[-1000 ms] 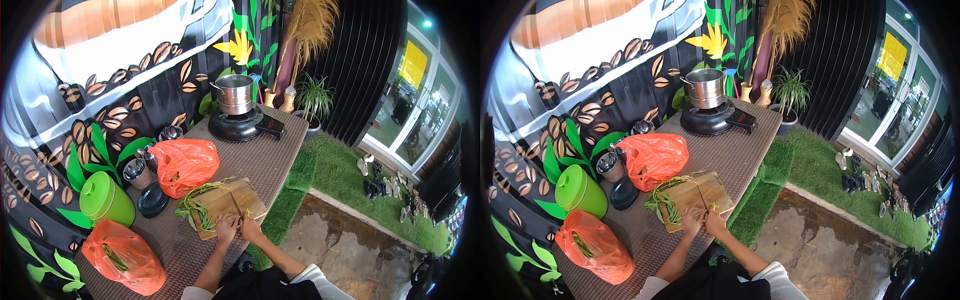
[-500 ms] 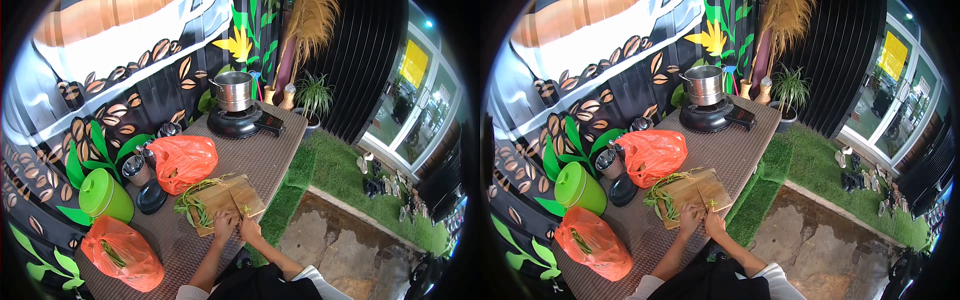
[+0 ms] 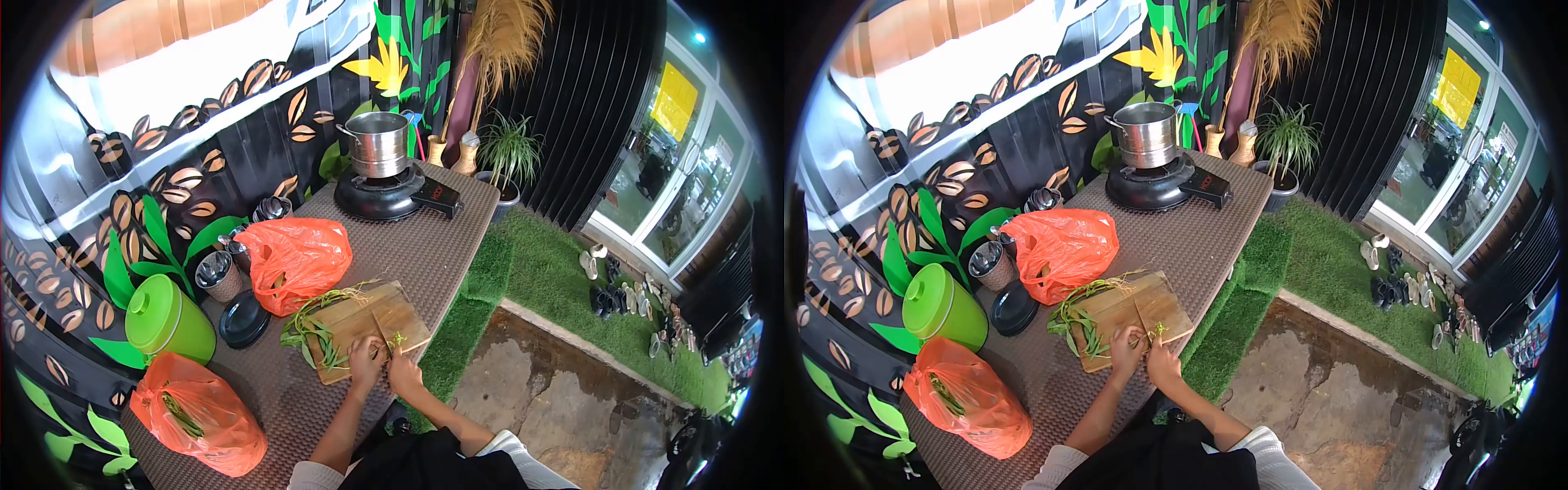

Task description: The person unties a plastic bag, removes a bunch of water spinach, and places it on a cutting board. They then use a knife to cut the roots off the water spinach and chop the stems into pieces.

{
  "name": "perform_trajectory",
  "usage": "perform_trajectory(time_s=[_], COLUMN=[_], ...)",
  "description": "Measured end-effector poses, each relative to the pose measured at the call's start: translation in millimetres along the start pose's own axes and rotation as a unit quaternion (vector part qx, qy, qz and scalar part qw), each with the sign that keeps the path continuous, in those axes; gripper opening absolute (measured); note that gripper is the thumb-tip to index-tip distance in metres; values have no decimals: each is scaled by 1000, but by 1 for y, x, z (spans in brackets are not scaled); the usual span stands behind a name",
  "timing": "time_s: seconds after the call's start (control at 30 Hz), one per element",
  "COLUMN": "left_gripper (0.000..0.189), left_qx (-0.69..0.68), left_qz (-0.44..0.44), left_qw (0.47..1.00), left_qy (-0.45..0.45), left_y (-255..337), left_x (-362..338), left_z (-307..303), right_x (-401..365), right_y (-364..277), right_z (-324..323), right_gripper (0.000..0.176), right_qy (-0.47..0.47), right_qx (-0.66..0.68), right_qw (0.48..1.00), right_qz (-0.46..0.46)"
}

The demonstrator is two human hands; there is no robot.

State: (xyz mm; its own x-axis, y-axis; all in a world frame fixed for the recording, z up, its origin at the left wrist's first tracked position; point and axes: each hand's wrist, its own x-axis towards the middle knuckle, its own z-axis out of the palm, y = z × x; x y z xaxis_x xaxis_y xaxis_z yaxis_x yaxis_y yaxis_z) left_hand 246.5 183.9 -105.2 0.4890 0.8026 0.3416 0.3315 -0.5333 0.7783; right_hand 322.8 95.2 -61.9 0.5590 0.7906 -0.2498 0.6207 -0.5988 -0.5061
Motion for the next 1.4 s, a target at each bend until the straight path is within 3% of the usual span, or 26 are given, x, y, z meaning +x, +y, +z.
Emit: perform_trajectory(time_s=[0.27, 0.37, 0.47, 0.53, 0.73, 0.97, 1.17, 1.37, 1.4], left_gripper=[17, 18, 16, 13, 13, 12, 11, 13, 12], left_qx=[-8, 1, 7, -9, 11, 3, 82, -12, -58], left_qz=[-11, -6, -1, -19, -17, -11, 97, 49, 9], left_qw=[1000, 1000, 1000, 1000, 1000, 1000, 992, 999, 998], left_qy=[9, 4, 1, 2, 3, -2, 7, -1, -18], left_y=[0, 3, 5, 6, 6, 12, 14, -1, -1], left_x=[-1, 0, 0, 0, -1, -2, -10, 3, 5], left_z=[0, -3, -3, -3, -5, -9, -15, 0, 2], right_x=[12, 4, 5, 16, 5, 8, 7, 14, 13], right_y=[-2, -3, -3, -1, 2, 1, 9, 14, 14], right_z=[-11, -3, 1, 3, -2, 6, -6, -22, -23], right_gripper=[34, 35, 37, 38, 40, 38, 36, 37, 37], right_qy=[0, 16, -29, 0, 3, -11, 13, -33, -32], right_qx=[25, 14, 21, 21, 48, -11, 12, 22, 22], right_qw=[999, 1000, 999, 1000, 999, 1000, 1000, 999, 999], right_qz=[-28, -15, 19, -23, -21, -4, -7, -23, -21])
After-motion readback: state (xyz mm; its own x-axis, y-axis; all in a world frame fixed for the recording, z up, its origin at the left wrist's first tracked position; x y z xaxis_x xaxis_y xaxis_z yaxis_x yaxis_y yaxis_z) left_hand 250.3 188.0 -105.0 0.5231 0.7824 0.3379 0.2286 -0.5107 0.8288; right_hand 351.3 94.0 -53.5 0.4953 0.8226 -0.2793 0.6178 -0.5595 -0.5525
